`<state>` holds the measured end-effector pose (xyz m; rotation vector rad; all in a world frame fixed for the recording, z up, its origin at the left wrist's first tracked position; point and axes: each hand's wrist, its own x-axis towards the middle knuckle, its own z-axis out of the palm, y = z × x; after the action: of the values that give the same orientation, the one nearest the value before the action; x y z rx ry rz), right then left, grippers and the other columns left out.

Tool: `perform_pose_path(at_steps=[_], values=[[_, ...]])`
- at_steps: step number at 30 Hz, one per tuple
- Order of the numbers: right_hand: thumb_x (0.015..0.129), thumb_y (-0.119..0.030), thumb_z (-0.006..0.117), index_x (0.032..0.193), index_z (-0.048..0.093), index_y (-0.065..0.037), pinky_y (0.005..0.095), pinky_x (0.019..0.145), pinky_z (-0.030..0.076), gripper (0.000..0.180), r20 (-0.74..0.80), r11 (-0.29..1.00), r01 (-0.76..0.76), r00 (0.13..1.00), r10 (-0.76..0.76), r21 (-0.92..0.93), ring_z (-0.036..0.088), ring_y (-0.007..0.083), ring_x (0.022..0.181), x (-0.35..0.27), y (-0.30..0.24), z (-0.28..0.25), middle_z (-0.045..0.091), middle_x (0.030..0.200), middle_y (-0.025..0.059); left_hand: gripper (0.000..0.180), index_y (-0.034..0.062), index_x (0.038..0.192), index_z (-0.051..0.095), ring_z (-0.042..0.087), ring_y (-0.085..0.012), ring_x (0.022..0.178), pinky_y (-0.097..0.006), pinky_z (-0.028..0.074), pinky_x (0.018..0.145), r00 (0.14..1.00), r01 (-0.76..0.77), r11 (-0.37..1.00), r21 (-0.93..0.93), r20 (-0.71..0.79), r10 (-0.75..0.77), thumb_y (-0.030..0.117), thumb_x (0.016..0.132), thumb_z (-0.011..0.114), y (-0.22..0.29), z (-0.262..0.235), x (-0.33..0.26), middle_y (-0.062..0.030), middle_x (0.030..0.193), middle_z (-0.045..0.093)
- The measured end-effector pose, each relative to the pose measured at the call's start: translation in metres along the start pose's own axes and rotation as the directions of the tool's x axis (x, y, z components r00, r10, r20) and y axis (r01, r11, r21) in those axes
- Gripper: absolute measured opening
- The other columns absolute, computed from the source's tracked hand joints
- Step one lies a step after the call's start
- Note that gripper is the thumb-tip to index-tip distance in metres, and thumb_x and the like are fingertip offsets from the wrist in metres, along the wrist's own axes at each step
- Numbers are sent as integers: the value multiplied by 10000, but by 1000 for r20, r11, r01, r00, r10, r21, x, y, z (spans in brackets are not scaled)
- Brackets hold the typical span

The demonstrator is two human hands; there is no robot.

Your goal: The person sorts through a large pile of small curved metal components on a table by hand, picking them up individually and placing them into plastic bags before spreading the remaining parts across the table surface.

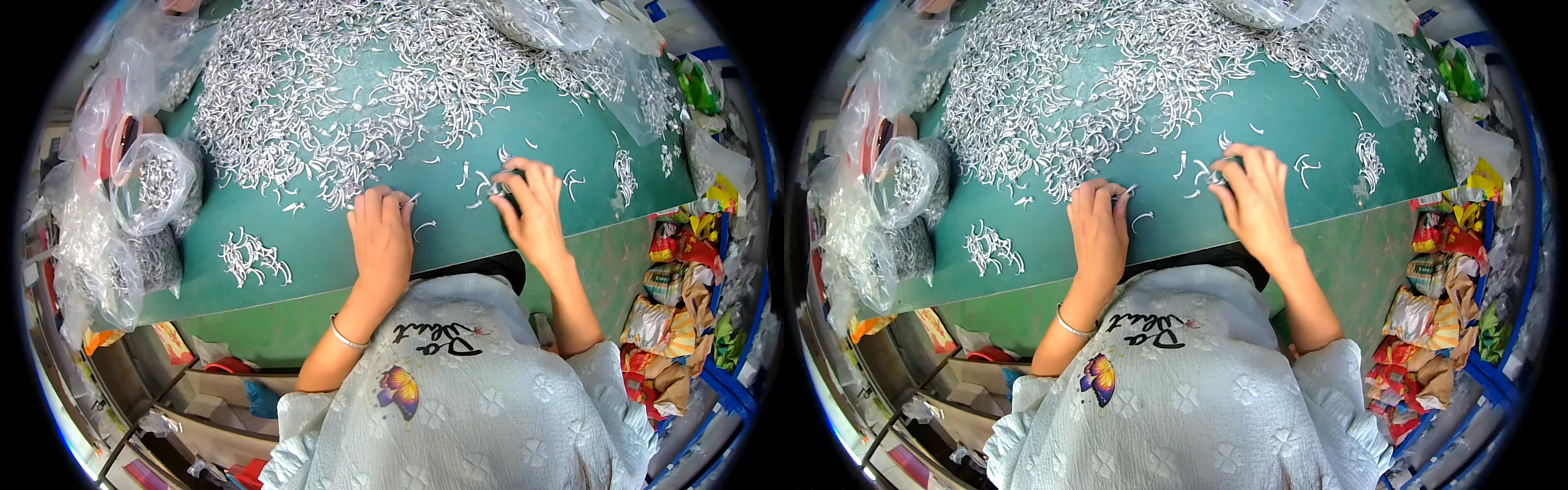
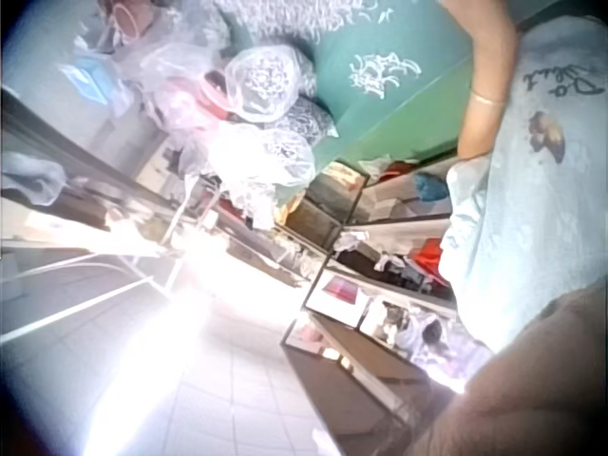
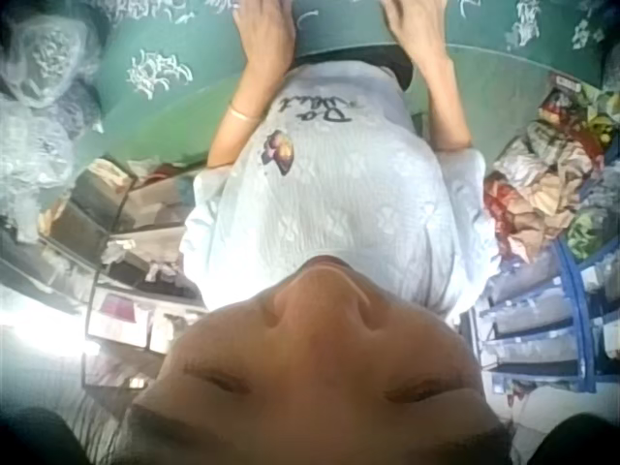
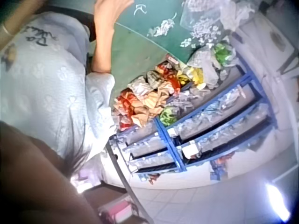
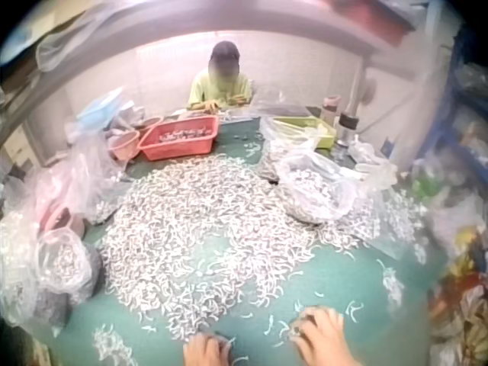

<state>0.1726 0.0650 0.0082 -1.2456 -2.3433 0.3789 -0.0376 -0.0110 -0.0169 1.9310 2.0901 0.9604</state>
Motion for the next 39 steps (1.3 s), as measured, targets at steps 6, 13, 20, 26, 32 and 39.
perform_pose_path(at_steps=[6,13,20,26,32,39], values=[[771,-76,733,999,633,-76,426,900,359,249,-46,992,-101,993,104,71,497,290,1063,-1,9,-8,557,1121,74,180,15,974,558,521,-321,900,-404,420,765,997,-38,989,-140,62,47,17,827,661,-8,-11,-5,-136,1000,540],[774,-63,718,882,617,-51,433,905,357,149,-81,994,-21,997,12,-110,500,289,1050,17,5,6,551,1077,79,168,-6,940,544,525,-349,909,-413,435,787,999,-35,995,-95,-12,34,-38,811,647,-16,-9,6,-165,990,538],[743,-46,726,856,627,-55,413,873,377,150,43,993,87,995,-91,77,507,298,1050,-27,6,-16,560,1084,78,173,4,930,568,552,-339,855,-406,458,738,992,-115,954,-276,21,126,-46,800,671,39,2,18,-155,935,557],[769,-27,715,934,661,-49,371,831,410,175,-86,979,-127,986,142,158,539,277,977,-31,27,-31,586,1031,83,240,40,1020,594,558,-318,874,-407,442,751,961,-210,930,-300,114,254,38,804,699,81,40,11,-120,987,578],[803,-26,690,980,660,-49,377,791,410,181,-181,987,-115,974,135,115,529,279,908,-26,33,-18,575,993,83,318,33,1125,607,563,-301,972,-384,423,783,954,-226,937,-266,134,269,49,816,682,70,31,8,-125,1095,585],[791,-82,707,926,638,-67,377,776,374,152,-131,995,19,991,-32,-99,521,249,906,-6,43,-19,571,950,46,254,70,1065,621,527,-269,972,-384,358,791,973,-195,980,-30,119,197,46,818,678,43,28,20,-83,1088,559]])
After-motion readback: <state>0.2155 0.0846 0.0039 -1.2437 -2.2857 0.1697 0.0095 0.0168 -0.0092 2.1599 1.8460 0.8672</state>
